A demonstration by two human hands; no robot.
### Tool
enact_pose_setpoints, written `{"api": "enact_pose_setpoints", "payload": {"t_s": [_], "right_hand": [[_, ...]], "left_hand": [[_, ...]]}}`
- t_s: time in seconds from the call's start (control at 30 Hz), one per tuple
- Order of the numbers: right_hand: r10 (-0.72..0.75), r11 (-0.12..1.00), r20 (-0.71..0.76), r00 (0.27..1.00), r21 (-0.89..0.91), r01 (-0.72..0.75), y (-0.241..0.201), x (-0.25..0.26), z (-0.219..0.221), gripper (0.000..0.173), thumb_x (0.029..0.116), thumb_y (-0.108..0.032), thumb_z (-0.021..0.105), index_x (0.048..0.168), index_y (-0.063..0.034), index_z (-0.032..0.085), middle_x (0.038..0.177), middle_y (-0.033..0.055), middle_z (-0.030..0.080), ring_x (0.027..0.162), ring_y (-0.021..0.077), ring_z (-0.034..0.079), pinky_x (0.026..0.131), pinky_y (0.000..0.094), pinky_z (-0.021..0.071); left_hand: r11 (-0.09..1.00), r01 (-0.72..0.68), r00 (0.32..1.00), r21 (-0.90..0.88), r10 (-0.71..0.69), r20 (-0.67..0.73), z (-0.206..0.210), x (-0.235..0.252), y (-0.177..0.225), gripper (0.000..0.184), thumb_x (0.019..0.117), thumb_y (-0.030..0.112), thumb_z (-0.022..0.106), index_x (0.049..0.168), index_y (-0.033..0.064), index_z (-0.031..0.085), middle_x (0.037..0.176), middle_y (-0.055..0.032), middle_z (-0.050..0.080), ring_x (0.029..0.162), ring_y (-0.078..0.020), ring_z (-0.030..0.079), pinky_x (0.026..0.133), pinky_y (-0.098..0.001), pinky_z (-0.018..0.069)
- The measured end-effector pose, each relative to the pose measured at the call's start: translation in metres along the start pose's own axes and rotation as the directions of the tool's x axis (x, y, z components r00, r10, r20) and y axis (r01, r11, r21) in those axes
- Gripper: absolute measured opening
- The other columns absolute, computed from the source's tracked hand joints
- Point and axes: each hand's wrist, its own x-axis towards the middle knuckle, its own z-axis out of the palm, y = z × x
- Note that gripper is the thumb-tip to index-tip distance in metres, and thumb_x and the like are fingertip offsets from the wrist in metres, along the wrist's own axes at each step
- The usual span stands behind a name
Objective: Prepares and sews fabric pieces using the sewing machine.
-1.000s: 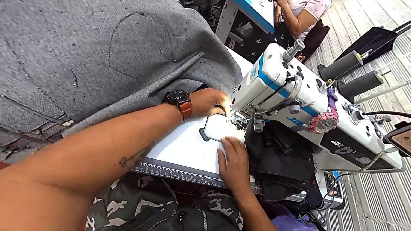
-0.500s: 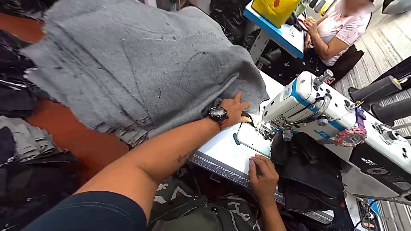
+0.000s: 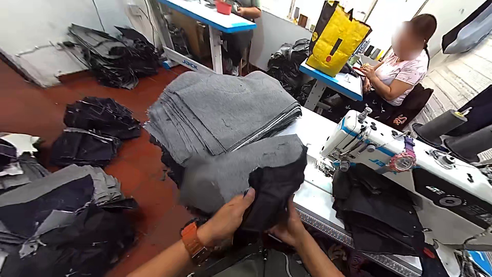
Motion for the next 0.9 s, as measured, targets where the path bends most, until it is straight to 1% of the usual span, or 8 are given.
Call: {"api": "enact_pose_setpoints", "payload": {"t_s": [0.17,0.23,0.33,0.43,0.5,0.57,0.7,0.9], "right_hand": [[-0.141,0.965,-0.066,0.988,0.215,0.152,-0.017,0.002,0.014,0.034,0.0953,-0.052,0.062,0.104,-0.0200,0.069,0.096,0.0013,0.076,0.092,0.0126,0.073,0.082,0.0343,0.0613],[-0.196,0.971,-0.197,0.961,0.096,0.218,-0.027,-0.010,0.011,0.014,0.0982,-0.018,0.053,0.100,-0.0153,0.067,0.089,0.0020,0.076,0.084,0.0108,0.073,0.078,0.0313,0.0617],[-0.396,0.914,-0.385,0.834,-0.251,0.319,-0.041,-0.053,-0.006,0.020,0.0875,-0.004,0.067,0.106,-0.0127,0.070,0.089,0.0015,0.077,0.080,0.0085,0.073,0.076,0.0293,0.0624],[-0.746,0.352,-0.214,0.631,-0.931,0.101,-0.053,-0.112,-0.042,0.044,0.0814,-0.016,0.076,0.121,-0.0035,0.063,0.099,-0.0015,0.073,0.091,0.0044,0.070,0.082,0.0255,0.0608],[-0.776,-0.163,0.053,0.628,-0.979,-0.119,-0.047,-0.135,-0.064,0.033,0.0690,-0.013,0.069,0.096,0.0043,0.065,0.075,0.0109,0.068,0.067,0.0227,0.068,0.060,0.0431,0.0562],[-0.711,-0.323,0.130,0.691,-0.933,-0.158,-0.018,-0.146,-0.069,0.027,0.0700,-0.014,0.068,0.089,0.0038,0.066,0.071,0.0147,0.067,0.062,0.0296,0.069,0.055,0.0489,0.0556],[-0.665,-0.330,0.131,0.735,-0.935,-0.132,0.051,-0.131,-0.081,0.017,0.0726,-0.009,0.071,0.087,0.0002,0.067,0.072,0.0138,0.068,0.062,0.0301,0.070,0.053,0.0494,0.0574],[-0.150,-0.022,-0.370,0.917,-0.926,-0.377,0.051,-0.087,-0.101,0.042,0.0810,0.003,0.072,0.122,0.0032,0.063,0.102,0.0274,0.071,0.098,0.0462,0.069,0.087,0.0647,0.0522]], "left_hand": [[0.994,-0.112,0.990,0.005,0.111,0.086,-0.019,-0.001,-0.019,0.067,0.1074,0.059,0.025,0.137,0.0073,0.056,0.122,-0.0010,0.071,0.117,-0.0087,0.066,0.103,-0.0332,0.0545],[0.685,-0.447,0.868,0.575,0.488,0.094,-0.044,0.010,-0.026,0.071,0.1062,0.064,0.025,0.124,0.0096,0.067,0.121,0.0051,0.070,0.116,-0.0023,0.062,0.103,-0.0288,0.0519],[0.239,-0.342,0.716,0.909,0.693,0.087,-0.099,0.033,-0.056,0.055,0.1013,0.054,0.051,0.122,0.0089,0.073,0.127,-0.0204,0.066,0.119,-0.0404,0.062,0.100,-0.0611,0.0484],[0.371,-0.067,0.730,0.926,0.651,-0.208,-0.141,0.029,-0.118,0.064,0.0878,0.049,0.072,0.118,-0.0062,0.065,0.133,-0.0324,0.058,0.126,-0.0520,0.054,0.105,-0.0651,0.0437],[0.601,0.131,0.823,0.788,0.378,-0.425,-0.157,0.024,-0.151,0.087,0.0816,0.040,0.086,0.140,-0.0116,0.047,0.142,-0.0358,0.050,0.132,-0.0520,0.050,0.109,-0.0650,0.0427],[0.785,0.331,0.867,0.524,-0.032,-0.498,-0.166,0.030,-0.177,0.094,0.0931,0.034,0.077,0.160,0.0003,0.021,0.150,-0.0304,0.048,0.136,-0.0445,0.052,0.111,-0.0607,0.0435],[0.777,0.509,0.832,0.369,-0.336,-0.440,-0.162,0.035,-0.178,0.064,0.1060,0.047,0.052,0.147,-0.0016,0.049,0.138,-0.0305,0.058,0.130,-0.0446,0.056,0.111,-0.0632,0.0400],[0.514,0.473,0.856,0.716,-0.075,-0.512,-0.244,0.000,-0.083,0.044,0.1044,0.037,0.061,0.114,-0.0048,0.071,0.105,-0.0352,0.068,0.104,-0.0545,0.065,0.093,-0.0765,0.0439]]}}
